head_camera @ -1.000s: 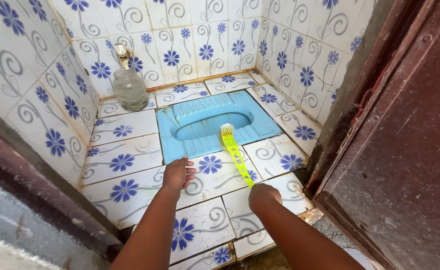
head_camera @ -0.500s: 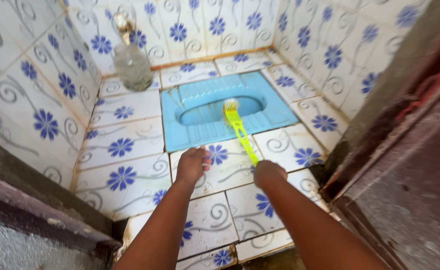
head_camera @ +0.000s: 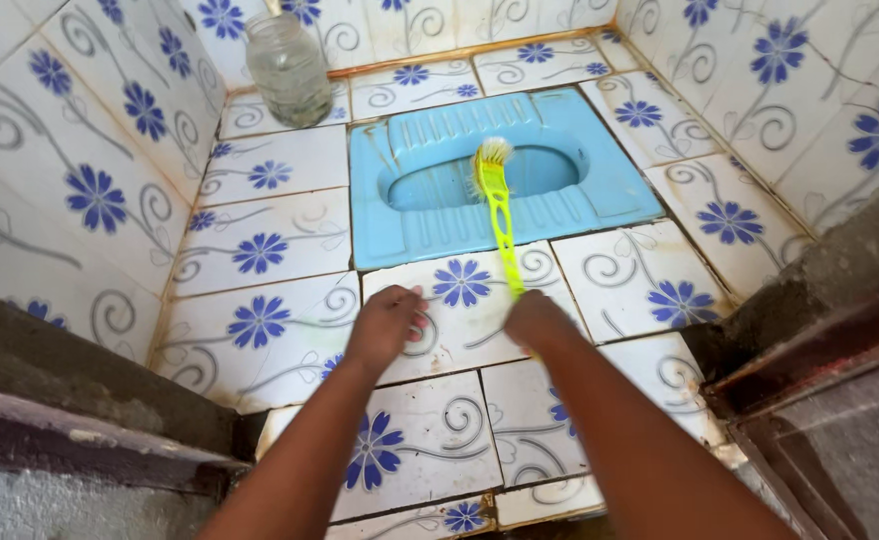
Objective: The person scrubs a blue squat toilet and the surrounding tiled floor using a yellow brush. The person repeatedly scrubs the toilet bowl, the rim, and the floor tiles around the fixture.
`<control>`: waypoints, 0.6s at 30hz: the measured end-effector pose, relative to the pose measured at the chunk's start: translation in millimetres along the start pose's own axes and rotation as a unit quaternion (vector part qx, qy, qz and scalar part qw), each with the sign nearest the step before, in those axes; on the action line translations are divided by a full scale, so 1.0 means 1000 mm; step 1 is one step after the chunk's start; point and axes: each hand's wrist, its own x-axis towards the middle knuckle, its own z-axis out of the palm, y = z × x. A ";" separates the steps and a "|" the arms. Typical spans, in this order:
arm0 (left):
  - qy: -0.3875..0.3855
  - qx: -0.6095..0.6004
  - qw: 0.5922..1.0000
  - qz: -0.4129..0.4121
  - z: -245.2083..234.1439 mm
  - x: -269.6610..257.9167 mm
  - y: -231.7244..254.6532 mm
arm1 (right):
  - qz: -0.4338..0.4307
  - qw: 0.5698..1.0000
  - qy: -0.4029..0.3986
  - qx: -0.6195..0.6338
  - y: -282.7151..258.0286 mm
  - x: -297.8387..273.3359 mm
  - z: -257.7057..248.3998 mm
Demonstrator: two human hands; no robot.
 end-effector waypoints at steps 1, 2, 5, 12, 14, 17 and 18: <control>0.013 0.016 1.000 -0.015 -0.009 -0.004 0.003 | -0.002 1.000 -0.020 0.019 -0.014 0.005 0.010; 0.024 0.036 0.998 -0.038 -0.014 -0.007 0.008 | -0.004 0.998 -0.041 0.038 -0.027 0.009 0.020; 0.046 0.055 0.991 -0.109 -0.036 -0.027 0.020 | 0.007 0.997 -0.069 0.037 -0.063 0.013 0.045; 0.037 0.020 0.980 -0.194 -0.061 -0.065 0.059 | 0.014 0.959 -0.054 0.280 -0.127 -0.038 0.110; 0.053 0.024 0.975 -0.215 -0.071 -0.081 0.059 | 0.027 0.933 -0.080 0.350 -0.143 -0.059 0.126; 0.078 0.016 0.971 -0.225 -0.094 -0.104 0.061 | -0.066 0.947 0.034 0.314 -0.175 -0.090 0.137; 0.094 0.019 0.969 -0.227 -0.103 -0.115 0.061 | -0.052 0.953 0.000 0.299 -0.185 -0.104 0.139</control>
